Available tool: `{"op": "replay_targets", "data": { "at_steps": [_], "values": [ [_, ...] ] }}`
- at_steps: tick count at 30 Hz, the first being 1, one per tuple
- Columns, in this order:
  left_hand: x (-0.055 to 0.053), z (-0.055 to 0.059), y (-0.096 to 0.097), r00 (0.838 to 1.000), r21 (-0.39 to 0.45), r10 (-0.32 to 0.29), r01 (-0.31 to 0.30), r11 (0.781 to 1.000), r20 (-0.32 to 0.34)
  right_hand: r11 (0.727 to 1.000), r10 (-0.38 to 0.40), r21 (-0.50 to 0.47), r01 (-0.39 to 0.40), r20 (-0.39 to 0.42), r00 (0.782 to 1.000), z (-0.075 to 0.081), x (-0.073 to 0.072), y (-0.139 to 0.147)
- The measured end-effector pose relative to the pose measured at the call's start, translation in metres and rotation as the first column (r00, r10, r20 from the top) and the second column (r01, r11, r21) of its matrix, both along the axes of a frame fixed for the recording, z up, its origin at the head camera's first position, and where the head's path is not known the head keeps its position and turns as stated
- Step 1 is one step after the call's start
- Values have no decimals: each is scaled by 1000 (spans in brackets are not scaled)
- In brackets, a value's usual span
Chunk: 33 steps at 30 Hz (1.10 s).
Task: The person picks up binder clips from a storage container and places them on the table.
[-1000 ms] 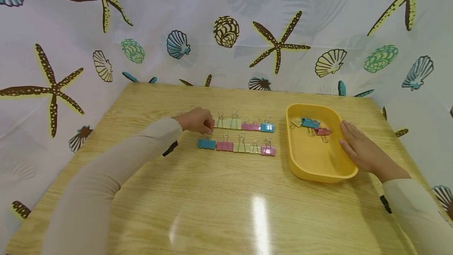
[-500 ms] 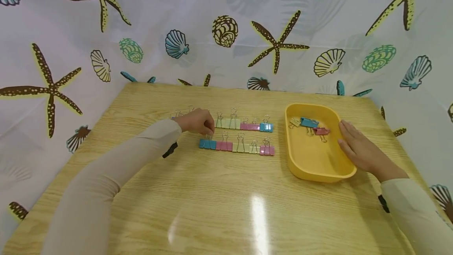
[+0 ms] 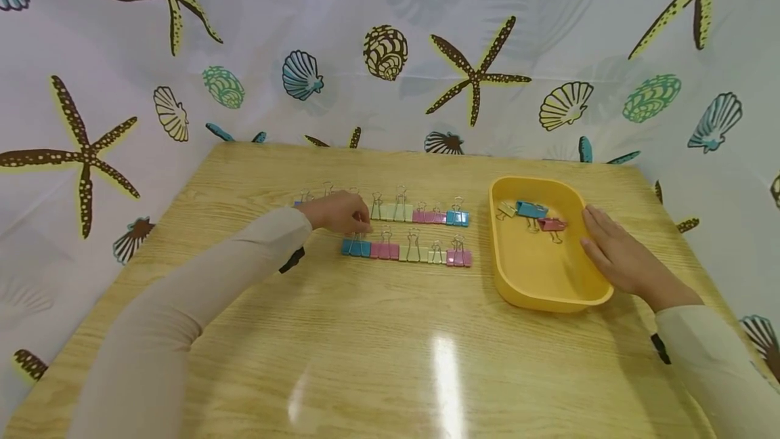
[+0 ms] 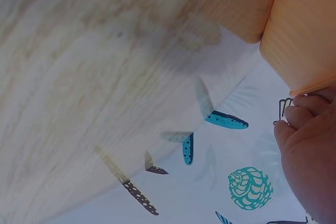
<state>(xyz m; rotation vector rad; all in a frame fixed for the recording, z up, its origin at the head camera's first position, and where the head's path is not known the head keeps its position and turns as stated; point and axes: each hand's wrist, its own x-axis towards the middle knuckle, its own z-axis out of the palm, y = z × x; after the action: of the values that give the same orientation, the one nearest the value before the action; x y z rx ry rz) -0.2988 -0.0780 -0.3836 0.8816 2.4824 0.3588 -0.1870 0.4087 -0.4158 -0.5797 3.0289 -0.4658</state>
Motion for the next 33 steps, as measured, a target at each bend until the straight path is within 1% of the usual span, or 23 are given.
{"op": "replay_targets", "data": {
  "at_steps": [2, 5, 7, 9, 11, 14, 16, 19, 22, 24, 27, 31, 33],
  "values": [
    [4, 4, 3, 998, -14, -7, 6, 1000, -58, 1000, 1, 3, -1, 2, 1000, 0, 0, 0],
    [14, 13, 12, 984, -37, -27, 21, 999, -175, 1000, 0, 5, 0, 2, 1000, 0, 0, 0],
    [22, 21, 21, 968, -40, -39, 30, 999, -247, 1000, -2, 8, 2, 3, 1000, 0, 0, 1],
    [30, 28, 34, 948, -19, -64, 61, 998, -312, 1000, -3, 9, 3, 2, 1000, 0, 0, 1],
    [37, 35, 48, 928, 14, -88, 99, 995, -362, 1000, -4, 9, 4, 3, 1000, 1, 0, 1],
    [44, 47, 73, 903, 62, -132, 171, 983, -409, 1000, -9, 7, 9, 1, 1000, 2, -1, 0],
    [46, 54, 91, 890, 78, -160, 212, 974, -426, 1000, -12, 5, 12, 1, 1000, 2, -1, 0],
    [47, 64, 119, 874, 94, -197, 265, 960, -444, 1000, -18, 4, 18, 0, 1000, 2, -1, 0],
    [45, 71, 148, 864, 104, -231, 306, 946, -447, 1000, -18, 3, 18, 3, 1000, 2, -2, -1],
    [44, 74, 167, 866, 113, -242, 320, 941, -437, 1000, -17, 3, 17, 7, 1000, 1, -2, -1],
    [42, 74, 196, 877, 108, -249, 318, 942, -411, 1000, -11, 0, 11, 2, 1000, 1, -2, -1],
    [40, 70, 233, 897, 53, -242, 280, 958, -369, 1000, -5, -9, 5, -12, 1000, 2, -2, 1],
    [39, 67, 249, 914, 23, -230, 252, 967, -335, 1000, -5, -10, 5, -13, 1000, 1, -1, 2]
  ]
}}
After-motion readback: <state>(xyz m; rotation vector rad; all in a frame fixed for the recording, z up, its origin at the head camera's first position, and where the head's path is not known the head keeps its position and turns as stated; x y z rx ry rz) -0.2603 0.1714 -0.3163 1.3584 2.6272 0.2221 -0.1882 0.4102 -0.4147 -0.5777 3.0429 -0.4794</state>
